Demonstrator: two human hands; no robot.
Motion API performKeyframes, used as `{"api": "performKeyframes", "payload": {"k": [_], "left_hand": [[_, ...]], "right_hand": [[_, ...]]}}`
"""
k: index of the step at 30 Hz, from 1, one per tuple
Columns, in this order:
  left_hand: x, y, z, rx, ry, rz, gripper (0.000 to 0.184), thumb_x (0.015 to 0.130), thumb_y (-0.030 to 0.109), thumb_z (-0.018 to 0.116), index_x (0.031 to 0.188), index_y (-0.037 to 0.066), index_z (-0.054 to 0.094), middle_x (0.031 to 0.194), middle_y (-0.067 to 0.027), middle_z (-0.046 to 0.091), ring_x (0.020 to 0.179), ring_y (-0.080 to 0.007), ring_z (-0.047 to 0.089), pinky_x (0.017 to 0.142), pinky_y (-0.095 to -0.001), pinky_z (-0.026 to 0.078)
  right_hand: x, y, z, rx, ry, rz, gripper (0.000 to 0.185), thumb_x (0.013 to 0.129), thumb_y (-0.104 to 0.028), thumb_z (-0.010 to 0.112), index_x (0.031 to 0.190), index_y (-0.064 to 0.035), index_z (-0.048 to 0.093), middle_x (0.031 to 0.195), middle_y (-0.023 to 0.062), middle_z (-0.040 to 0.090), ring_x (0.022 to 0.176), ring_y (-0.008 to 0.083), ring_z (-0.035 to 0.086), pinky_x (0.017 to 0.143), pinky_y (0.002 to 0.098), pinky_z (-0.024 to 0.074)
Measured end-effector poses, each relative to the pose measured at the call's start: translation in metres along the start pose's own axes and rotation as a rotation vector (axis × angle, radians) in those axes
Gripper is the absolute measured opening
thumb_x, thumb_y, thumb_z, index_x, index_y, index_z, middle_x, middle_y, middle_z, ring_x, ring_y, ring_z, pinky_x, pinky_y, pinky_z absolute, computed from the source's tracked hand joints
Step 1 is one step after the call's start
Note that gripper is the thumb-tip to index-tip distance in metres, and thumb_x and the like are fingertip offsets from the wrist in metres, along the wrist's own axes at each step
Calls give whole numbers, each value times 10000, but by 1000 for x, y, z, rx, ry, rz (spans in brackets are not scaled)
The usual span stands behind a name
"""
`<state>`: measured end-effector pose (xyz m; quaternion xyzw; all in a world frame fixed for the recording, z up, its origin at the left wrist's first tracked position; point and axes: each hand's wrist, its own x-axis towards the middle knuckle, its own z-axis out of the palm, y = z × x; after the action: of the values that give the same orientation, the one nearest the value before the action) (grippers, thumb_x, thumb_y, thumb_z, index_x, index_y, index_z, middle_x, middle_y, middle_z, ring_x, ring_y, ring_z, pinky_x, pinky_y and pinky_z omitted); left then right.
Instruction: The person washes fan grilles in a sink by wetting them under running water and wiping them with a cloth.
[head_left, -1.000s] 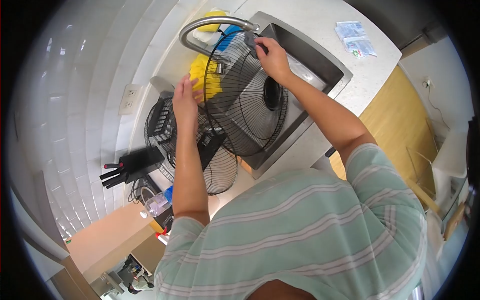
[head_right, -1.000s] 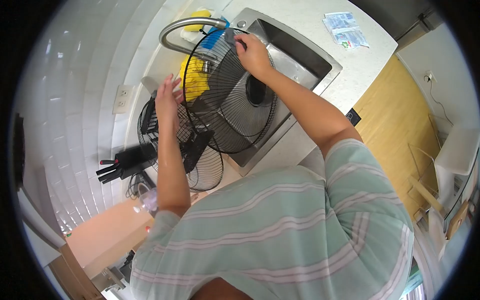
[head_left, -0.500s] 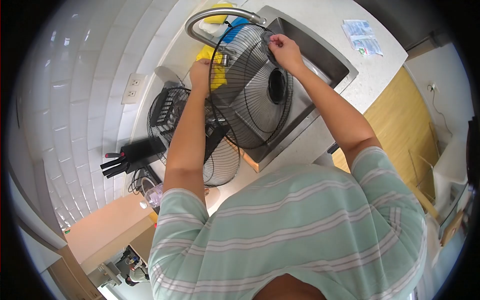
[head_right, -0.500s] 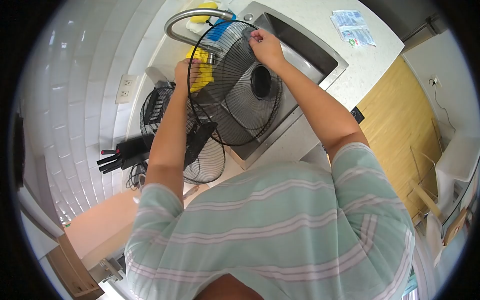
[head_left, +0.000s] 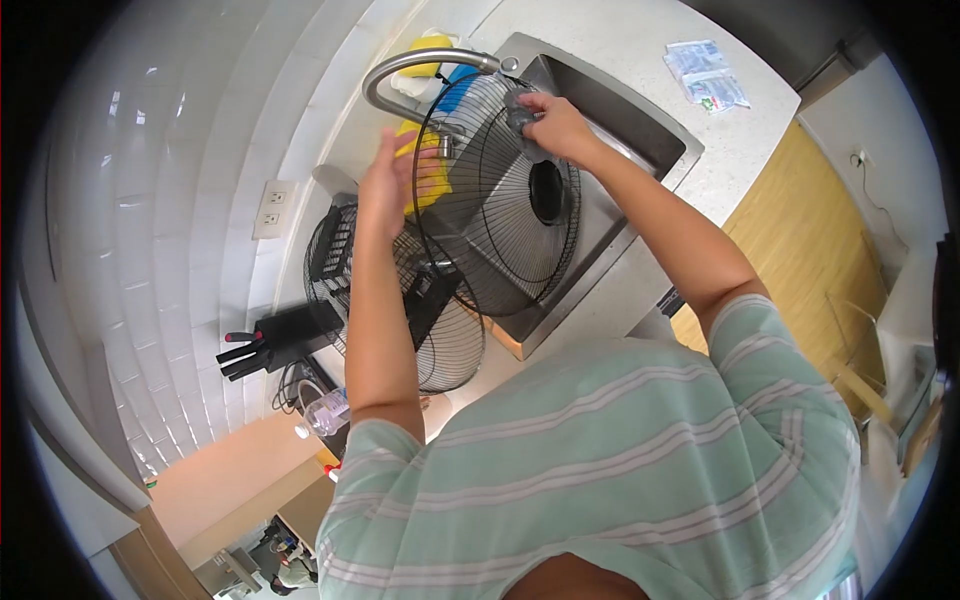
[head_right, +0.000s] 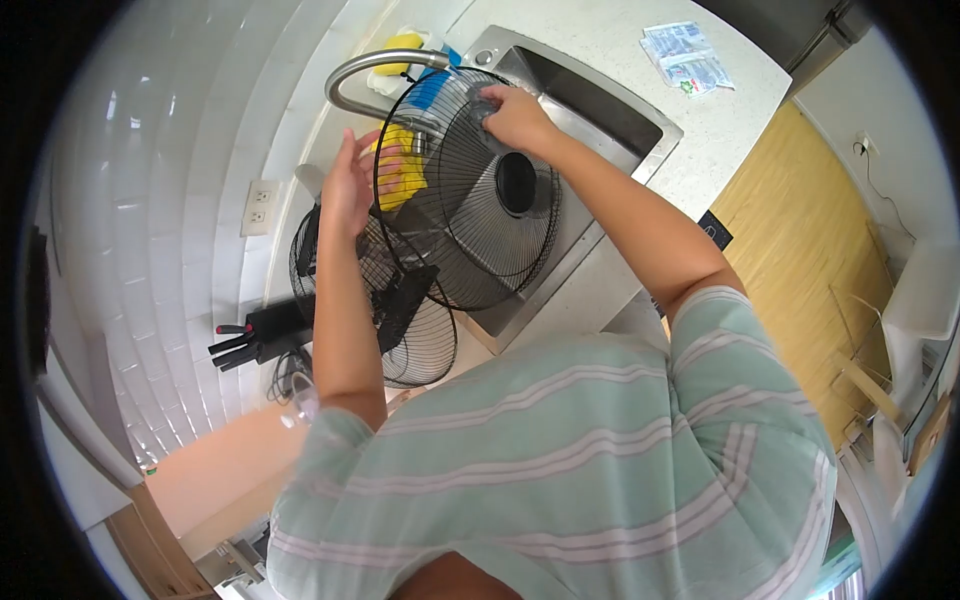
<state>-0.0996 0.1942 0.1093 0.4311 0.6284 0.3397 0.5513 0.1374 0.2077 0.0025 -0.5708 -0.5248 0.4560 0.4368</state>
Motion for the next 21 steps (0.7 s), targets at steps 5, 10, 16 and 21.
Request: {"api": "performKeyframes", "payload": {"k": [5, 10, 16, 21], "left_hand": [[-9, -23, 26, 524, 166, 256, 549, 863, 356, 637, 1262, 12, 484, 867, -96, 649, 719, -177, 617, 646, -295, 496], [-2, -31, 24, 551, 219, 358, 576, 831, 350, 676, 1251, -8, 512, 801, -103, 644, 694, -168, 612, 649, -285, 492], [-11, -19, 32, 653, 227, 333, 588, 827, 337, 679, 1257, -25, 508, 803, -108, 646, 699, -165, 613, 649, -281, 494], [-8, -15, 38, 616, 226, 334, 576, 828, 335, 680, 1252, -19, 516, 796, -106, 643, 697, -159, 611, 643, -278, 495]], "right_hand": [[40, -25, 19, -192, 71, -297, 325, 774, -256, 692, 970, -1, 649, 836, 181, 646, 796, 328, 626, 725, 383, 493], [6, 4, 22, -199, 167, -475, 265, 799, -257, 670, 888, -8, 647, 805, 180, 609, 785, 361, 587, 711, 415, 472], [-30, 57, 15, -264, 263, -695, 183, 761, -108, 649, 922, -25, 623, 794, 119, 598, 769, 303, 598, 737, 364, 482], [21, -5, 5, -75, 91, -420, 429, 763, -87, 653, 1172, -35, 536, 929, 134, 641, 807, 309, 623, 749, 339, 498]]}}
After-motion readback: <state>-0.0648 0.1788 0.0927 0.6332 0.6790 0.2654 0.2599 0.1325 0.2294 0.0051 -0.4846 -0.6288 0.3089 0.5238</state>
